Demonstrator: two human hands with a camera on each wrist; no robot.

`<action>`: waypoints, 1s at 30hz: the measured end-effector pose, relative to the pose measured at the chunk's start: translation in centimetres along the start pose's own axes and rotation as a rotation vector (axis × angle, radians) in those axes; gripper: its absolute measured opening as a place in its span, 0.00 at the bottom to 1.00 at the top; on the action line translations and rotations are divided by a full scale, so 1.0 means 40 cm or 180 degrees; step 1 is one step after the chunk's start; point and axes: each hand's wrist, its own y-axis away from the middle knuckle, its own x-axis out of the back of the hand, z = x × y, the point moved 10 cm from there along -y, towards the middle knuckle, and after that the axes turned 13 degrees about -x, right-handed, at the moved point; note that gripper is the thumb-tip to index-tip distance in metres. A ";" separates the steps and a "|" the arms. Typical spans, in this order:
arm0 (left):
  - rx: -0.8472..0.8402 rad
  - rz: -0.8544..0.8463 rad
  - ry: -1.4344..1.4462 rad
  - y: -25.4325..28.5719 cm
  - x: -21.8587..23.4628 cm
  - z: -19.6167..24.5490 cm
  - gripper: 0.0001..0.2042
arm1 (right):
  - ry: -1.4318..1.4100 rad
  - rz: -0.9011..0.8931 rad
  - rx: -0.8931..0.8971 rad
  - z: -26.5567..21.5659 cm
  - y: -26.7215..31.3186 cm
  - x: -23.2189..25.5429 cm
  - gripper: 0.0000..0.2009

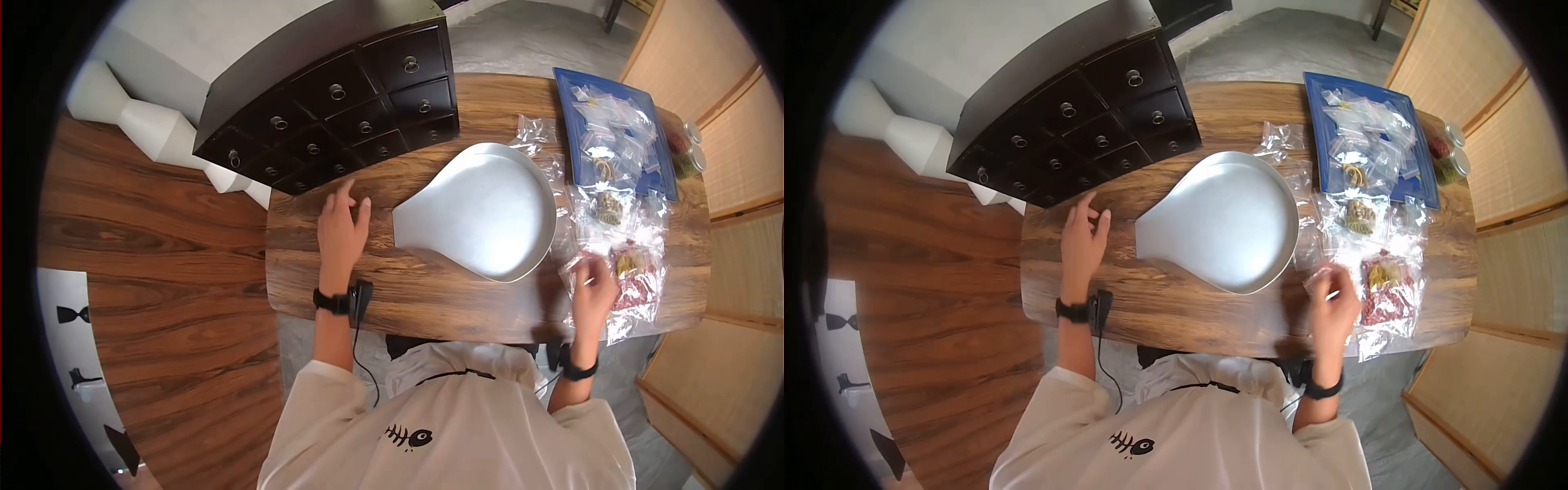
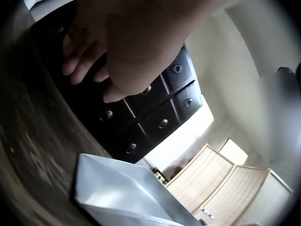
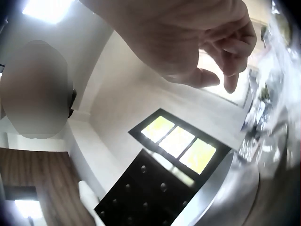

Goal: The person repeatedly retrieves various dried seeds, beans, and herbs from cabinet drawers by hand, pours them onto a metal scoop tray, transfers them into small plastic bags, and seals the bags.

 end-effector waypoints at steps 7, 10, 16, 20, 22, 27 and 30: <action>-0.0093 0.0110 -0.1511 -0.067 -0.034 -0.092 0.22 | -0.0150 -0.0759 0.0100 0.058 0.171 -0.145 0.05; -0.0064 0.0181 -0.1521 -0.075 -0.008 -0.084 0.15 | -0.0037 -0.0695 0.0450 0.042 0.176 -0.143 0.05; -0.0611 0.0489 -0.1775 0.023 0.058 0.032 0.16 | -0.0019 -0.0682 0.0576 0.042 0.170 -0.149 0.05; -0.0104 -0.0147 -0.1362 0.059 0.073 0.041 0.18 | -0.0015 -0.0730 0.0452 0.039 0.168 -0.150 0.04; 0.0065 0.0202 -0.1076 0.037 0.106 0.031 0.15 | -0.0016 -0.0741 0.0380 0.038 0.167 -0.149 0.04; -0.0739 0.0579 -0.0796 -0.089 0.071 0.043 0.19 | -0.0004 -0.0734 0.0406 0.038 0.168 -0.145 0.04; -0.0522 0.0000 -0.1124 -0.120 0.001 0.007 0.27 | -0.0020 -0.0691 0.0423 0.043 0.167 -0.146 0.04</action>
